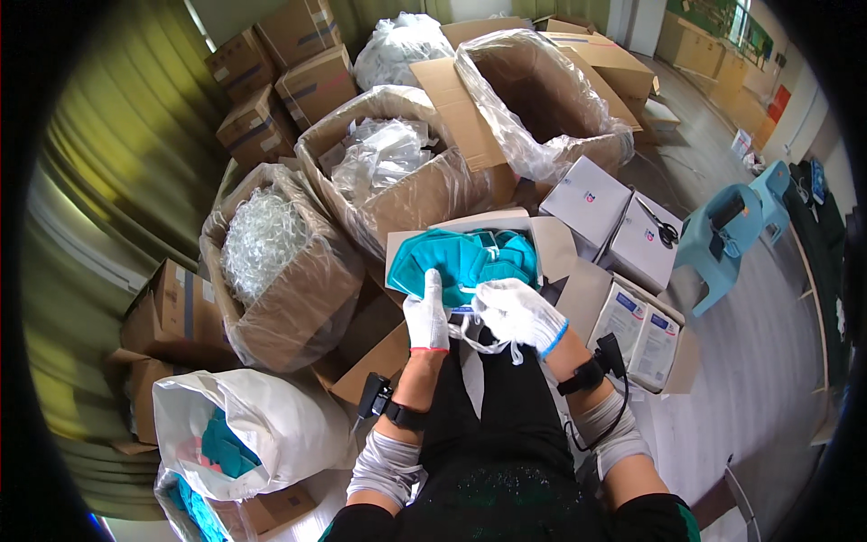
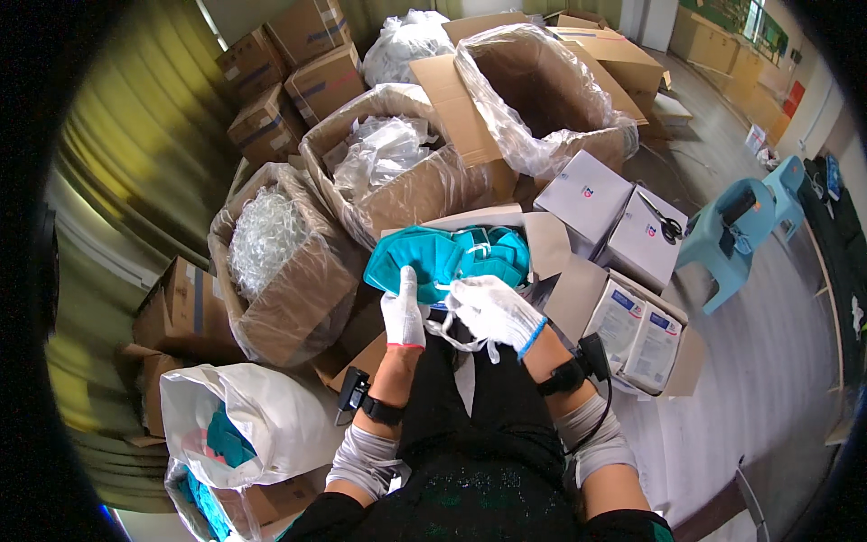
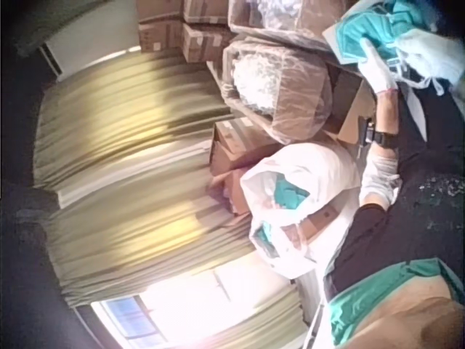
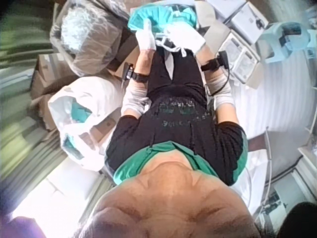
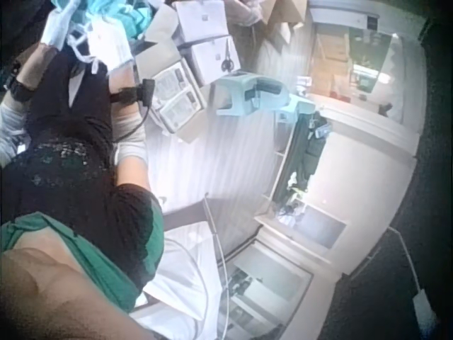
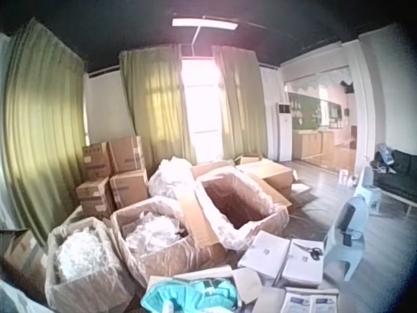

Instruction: Packaging green medical or hygiene masks into smaller boxes from a larger supply.

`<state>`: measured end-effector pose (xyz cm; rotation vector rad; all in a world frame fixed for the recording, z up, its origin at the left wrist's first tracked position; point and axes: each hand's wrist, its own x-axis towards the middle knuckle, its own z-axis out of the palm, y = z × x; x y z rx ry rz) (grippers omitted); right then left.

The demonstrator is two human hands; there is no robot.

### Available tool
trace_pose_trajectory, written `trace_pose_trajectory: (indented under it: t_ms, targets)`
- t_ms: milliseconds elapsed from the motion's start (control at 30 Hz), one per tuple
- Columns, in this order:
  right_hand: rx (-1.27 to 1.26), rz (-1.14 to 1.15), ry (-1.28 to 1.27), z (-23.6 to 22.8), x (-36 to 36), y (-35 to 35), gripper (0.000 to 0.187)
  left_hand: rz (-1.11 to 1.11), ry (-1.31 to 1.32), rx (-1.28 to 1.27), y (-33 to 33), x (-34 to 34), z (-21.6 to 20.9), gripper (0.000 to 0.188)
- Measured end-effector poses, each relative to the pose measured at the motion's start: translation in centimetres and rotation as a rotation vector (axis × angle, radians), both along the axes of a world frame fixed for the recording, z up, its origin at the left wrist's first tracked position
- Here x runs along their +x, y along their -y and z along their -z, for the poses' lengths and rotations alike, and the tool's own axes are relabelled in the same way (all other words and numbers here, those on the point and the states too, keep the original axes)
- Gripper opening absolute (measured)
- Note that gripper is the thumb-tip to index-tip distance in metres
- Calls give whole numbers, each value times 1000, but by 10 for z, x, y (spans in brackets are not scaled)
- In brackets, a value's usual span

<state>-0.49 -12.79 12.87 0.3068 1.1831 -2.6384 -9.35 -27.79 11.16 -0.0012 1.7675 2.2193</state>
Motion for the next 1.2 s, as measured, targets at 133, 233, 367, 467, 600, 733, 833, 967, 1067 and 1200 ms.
trace_pose_trajectory:
  t_ms: [133,233,367,467,600,733,833,967,1067,1200]
  targets:
    - [-113,222,-15,13,-22,-1,25,79,-326,-89,-16,30,40,12]
    - [-432,524,88,38,-48,-41,35,142,-556,-115,-27,55,35,22]
    - [-801,628,84,89,-70,-59,37,140,-449,33,-26,58,45,28]
    - [-832,473,67,113,-78,-50,33,127,-94,-42,1,61,46,27]
    - [-552,630,-165,145,-27,-181,31,174,-305,-6,52,115,-5,19]
    - [-241,408,-555,104,1,-207,25,366,416,188,85,92,-3,48]
    - [204,424,-39,32,-19,-58,24,558,552,610,73,68,-8,37]
    - [-360,22,-321,43,4,44,47,471,667,537,26,80,-56,38]
    - [-494,-57,-277,50,11,55,49,705,858,972,28,76,-2,38]
    - [-208,131,-252,27,14,26,35,730,540,664,53,75,-1,45]
